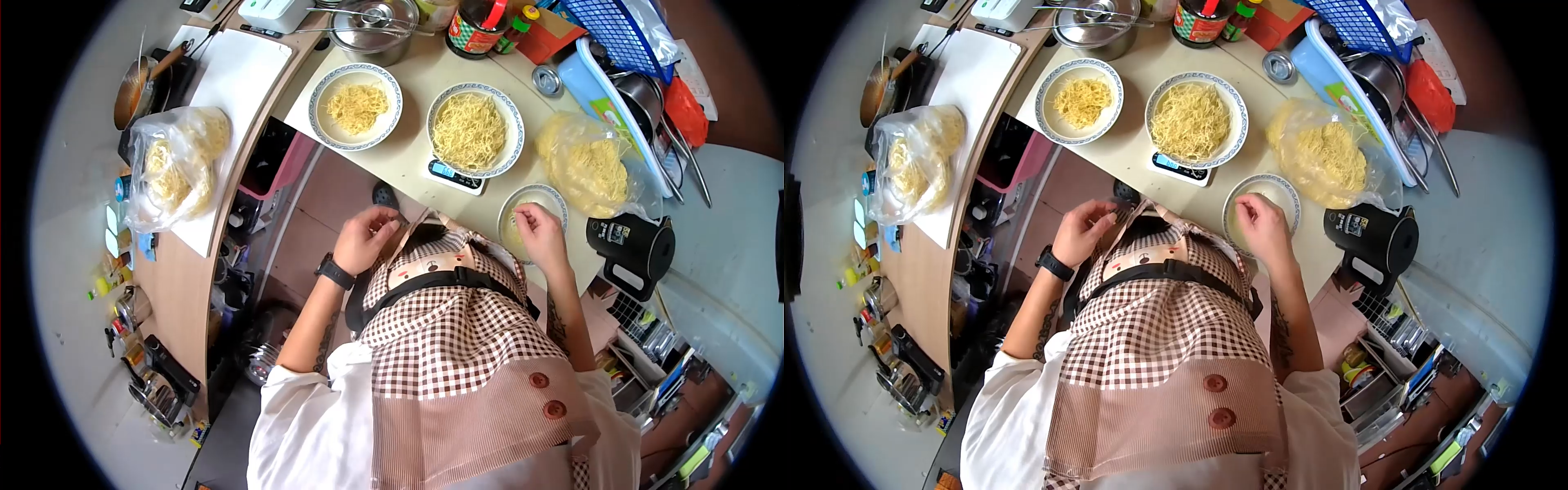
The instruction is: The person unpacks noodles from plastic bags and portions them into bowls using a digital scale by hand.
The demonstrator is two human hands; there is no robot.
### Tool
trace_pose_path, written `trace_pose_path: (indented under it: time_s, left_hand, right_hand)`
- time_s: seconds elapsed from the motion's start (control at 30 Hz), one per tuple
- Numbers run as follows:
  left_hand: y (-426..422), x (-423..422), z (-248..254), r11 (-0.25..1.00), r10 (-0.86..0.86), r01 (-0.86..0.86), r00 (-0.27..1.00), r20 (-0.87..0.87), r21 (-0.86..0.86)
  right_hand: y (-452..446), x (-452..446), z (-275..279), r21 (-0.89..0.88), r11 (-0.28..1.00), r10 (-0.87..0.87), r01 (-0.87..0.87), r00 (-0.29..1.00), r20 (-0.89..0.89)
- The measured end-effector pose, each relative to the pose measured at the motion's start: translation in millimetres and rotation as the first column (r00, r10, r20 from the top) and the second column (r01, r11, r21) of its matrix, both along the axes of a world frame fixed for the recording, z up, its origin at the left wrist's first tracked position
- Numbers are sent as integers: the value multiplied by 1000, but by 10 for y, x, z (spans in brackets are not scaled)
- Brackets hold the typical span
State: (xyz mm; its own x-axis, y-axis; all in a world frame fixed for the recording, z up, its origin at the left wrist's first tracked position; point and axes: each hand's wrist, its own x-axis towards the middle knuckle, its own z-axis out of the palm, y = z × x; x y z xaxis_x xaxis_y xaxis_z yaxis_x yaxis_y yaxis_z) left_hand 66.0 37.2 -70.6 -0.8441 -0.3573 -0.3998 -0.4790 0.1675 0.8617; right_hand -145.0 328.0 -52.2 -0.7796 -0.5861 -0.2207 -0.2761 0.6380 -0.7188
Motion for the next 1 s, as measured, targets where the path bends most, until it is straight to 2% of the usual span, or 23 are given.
trace_pose_path:
  time_s: [0.37,0.47,0.57,0.67,0.77,0.87,0.97,1.0]
  left_hand:
    - [-131,17,-6,997,-71,71,997,12,-8]
    - [-165,-5,23,996,-89,89,996,5,-14]
    - [-178,-55,9,996,-92,91,996,-19,-21]
    - [-154,-141,-47,994,-105,104,993,-59,-28]
    - [-104,-312,-41,990,-142,140,986,-92,-32]
    - [-97,-483,16,984,-175,166,972,-155,-68]
    - [-81,-713,39,995,-97,87,963,-250,-51]
    - [-84,-825,37,997,-70,57,952,-298,-51]
  right_hand:
    - [-364,-227,75,-26,993,-113,112,993,-41]
    - [-568,-292,55,31,995,-91,91,996,-3]
    - [-841,-340,-51,66,996,-45,56,985,-166]
    - [-1178,-328,-60,175,984,84,-24,936,-342]
    - [-1367,-365,-205,322,934,257,-158,921,-293]
    - [-1448,-413,-102,245,966,145,-77,951,-274]
    - [-1364,-491,98,-104,995,-20,-13,951,-308]
    - [-1322,-541,115,-154,987,-68,36,977,-203]
